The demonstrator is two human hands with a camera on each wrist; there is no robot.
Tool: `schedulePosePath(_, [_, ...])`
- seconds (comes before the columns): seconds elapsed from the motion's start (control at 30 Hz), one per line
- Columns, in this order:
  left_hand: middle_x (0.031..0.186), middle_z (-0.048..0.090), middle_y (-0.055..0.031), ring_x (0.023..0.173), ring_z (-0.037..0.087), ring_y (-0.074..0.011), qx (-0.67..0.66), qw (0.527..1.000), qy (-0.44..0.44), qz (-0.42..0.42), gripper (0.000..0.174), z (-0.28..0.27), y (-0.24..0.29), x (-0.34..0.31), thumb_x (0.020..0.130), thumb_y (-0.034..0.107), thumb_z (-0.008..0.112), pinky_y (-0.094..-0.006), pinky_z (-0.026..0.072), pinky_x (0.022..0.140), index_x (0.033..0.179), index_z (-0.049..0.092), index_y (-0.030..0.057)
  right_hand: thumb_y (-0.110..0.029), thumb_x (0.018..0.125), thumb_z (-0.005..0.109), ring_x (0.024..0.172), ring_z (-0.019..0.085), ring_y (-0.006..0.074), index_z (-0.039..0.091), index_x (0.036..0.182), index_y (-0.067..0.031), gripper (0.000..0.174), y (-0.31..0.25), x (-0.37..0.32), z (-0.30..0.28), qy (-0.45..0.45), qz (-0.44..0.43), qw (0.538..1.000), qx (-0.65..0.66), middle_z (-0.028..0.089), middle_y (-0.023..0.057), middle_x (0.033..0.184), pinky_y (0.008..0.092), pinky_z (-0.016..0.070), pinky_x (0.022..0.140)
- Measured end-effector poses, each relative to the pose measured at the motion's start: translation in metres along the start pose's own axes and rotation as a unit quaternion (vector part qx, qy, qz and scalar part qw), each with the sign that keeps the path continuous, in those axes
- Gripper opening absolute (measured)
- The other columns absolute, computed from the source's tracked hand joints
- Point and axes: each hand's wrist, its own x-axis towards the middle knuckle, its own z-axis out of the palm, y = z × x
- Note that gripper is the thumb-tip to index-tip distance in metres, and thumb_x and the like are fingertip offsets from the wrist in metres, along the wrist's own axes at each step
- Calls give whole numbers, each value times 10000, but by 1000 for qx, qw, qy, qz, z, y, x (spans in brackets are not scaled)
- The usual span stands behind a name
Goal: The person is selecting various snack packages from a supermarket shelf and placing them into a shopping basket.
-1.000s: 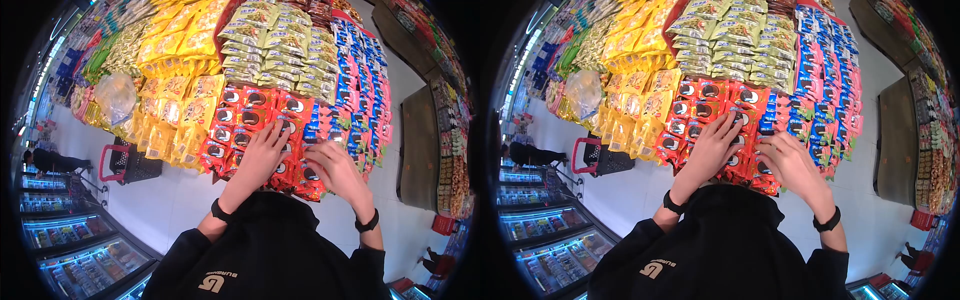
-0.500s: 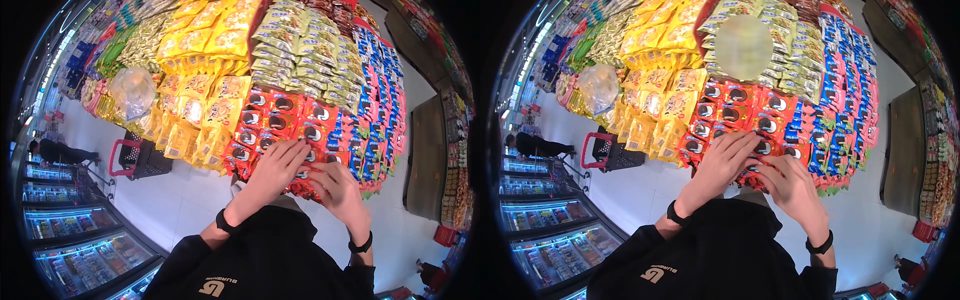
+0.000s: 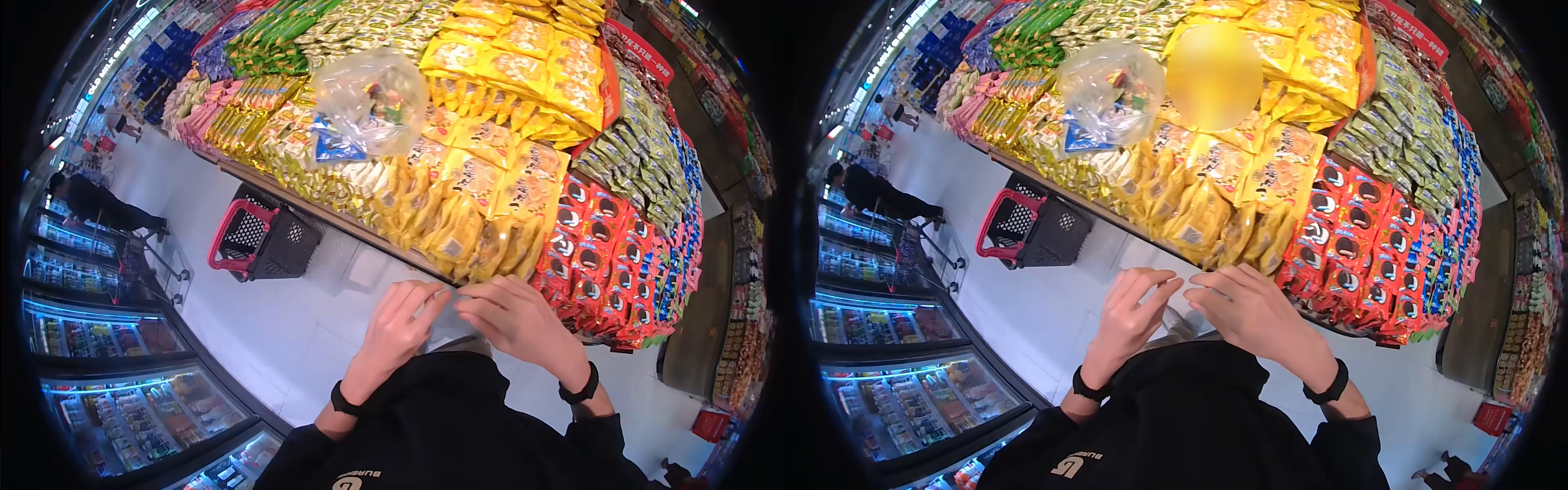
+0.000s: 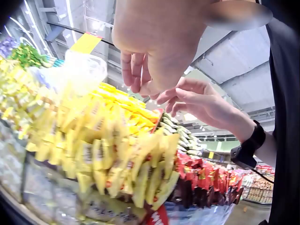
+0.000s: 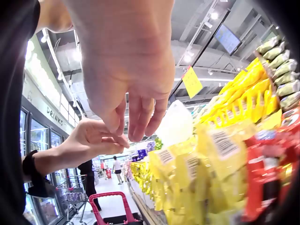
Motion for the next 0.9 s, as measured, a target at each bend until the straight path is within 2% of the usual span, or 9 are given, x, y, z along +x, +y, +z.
schedulePosePath(0.17, [1032,633,-94,885,609,-277,44,996,0,-79,362,-60,-66,-57,689,-80,664,-385,490,766,1037,664,16,-129,889,649,971,617,249,621,1054,-92,172,-19,71,35,-66,-24,997,-18,646,48,1042,367,486,838])
schedulePosePath(0.27, [1022,635,-76,840,598,-260,47,993,19,-108,350,-78,-95,-69,685,-92,662,-391,488,730,1012,672,32,-144,884,654,928,629,264,651,1003,-80,135,-13,116,32,-24,-35,998,-35,655,71,949,380,501,801])
schedulePosePath(0.43, [1029,638,-64,830,573,-242,64,993,38,-95,344,-88,-119,-42,687,-83,663,-371,472,730,1009,674,35,-148,907,644,874,648,315,652,1018,-23,167,13,183,18,36,27,999,-1,681,151,926,384,512,786])
schedulePosePath(0.47, [1032,639,-63,831,570,-240,68,993,42,-87,344,-88,-123,-34,688,-81,663,-366,469,732,1011,674,35,-148,938,607,919,667,315,644,1057,11,203,9,196,12,22,98,995,20,694,177,987,381,520,813])
schedulePosePath(0.57, [1047,639,-65,868,576,-242,42,995,58,-62,341,-87,-140,-11,699,-70,663,-365,460,735,1023,673,36,-127,956,578,979,688,250,656,1102,-3,207,36,224,13,13,137,989,53,702,140,1036,345,522,863])
schedulePosePath(0.6, [1046,645,-67,870,582,-250,38,995,62,-66,342,-87,-147,-3,706,-76,659,-369,466,745,1026,679,42,-139,981,543,1050,676,240,633,1153,11,245,47,232,13,-4,145,988,53,693,150,1104,339,513,919])
schedulePosePath(0.73, [1052,655,-81,901,603,-276,30,994,70,-78,333,-91,-174,31,741,-78,656,-381,483,782,1047,685,50,-163,1012,508,1138,632,210,549,1279,30,332,94,261,25,-58,225,962,144,656,148,1215,319,482,985])
schedulePosePath(0.83, [1068,648,-114,950,613,-304,36,992,89,-81,276,-90,-202,58,800,-34,666,-402,489,830,1068,665,29,-163,1015,501,1158,619,206,518,1317,19,353,123,275,39,-54,251,951,173,651,150,1220,305,473,994])
schedulePosePath(0.9, [1065,640,-127,952,609,-317,53,990,101,-85,247,-93,-222,77,816,-15,666,-411,486,829,1061,652,13,-166,1006,508,1089,636,193,519,1297,30,351,145,277,46,-47,253,947,192,669,148,1167,285,487,942])
